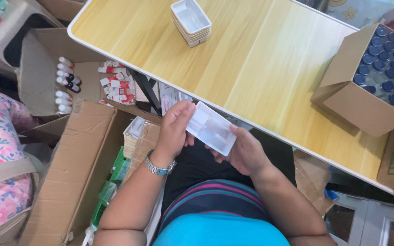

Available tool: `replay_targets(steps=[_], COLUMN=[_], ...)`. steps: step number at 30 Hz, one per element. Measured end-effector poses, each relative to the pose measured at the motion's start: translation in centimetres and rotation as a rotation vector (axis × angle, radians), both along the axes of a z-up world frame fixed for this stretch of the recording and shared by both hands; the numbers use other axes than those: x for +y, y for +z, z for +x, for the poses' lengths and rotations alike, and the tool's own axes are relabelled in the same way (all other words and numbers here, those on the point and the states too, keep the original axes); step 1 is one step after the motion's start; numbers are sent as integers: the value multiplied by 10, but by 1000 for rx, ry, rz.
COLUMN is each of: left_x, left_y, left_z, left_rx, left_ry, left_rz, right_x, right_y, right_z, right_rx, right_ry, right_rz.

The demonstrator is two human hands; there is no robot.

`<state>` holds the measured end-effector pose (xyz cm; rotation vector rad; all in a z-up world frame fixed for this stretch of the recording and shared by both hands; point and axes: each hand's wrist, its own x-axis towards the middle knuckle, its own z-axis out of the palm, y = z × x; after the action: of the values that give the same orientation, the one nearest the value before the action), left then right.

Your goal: The person packs small bottles and paper inserts into white plastic trays, then places the trays into green boxes. The person repeatedly retrieves bottles and inserts from a large cardboard box and arranges them into the trays and boxes on the table.

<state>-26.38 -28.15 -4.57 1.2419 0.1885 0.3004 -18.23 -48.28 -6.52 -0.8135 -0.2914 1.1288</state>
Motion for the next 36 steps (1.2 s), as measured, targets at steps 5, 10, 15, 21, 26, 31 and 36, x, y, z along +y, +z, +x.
replay_targets(steps=[5, 10, 15, 21, 26, 31, 36], left_x=[0, -8, -14, -12, -19, -19, -30], left_y=[1, -3, -17, -18, -4, 11, 18], left_z=[5, 9, 11, 20, 38, 63, 86], left_rx=[-55, -165, -81, -122, -115, -1, -83], left_ry=[46, 28, 57, 90, 159, 268, 223], left_rz=[-53, -60, 14, 91, 263, 579, 526], right_x=[4, 12, 16, 10, 8, 6, 11], right_y=[0, 0, -11, -9, 0, 7, 14], right_z=[-8, -8, -7, 13, 33, 64, 93], right_rx=[-128, -186, -167, -297, -465, -572, -914], right_ry=[-150, -303, -258, -305, -457, -478, -573], right_rz=[-79, -26, 30, 73, -56, -73, -251])
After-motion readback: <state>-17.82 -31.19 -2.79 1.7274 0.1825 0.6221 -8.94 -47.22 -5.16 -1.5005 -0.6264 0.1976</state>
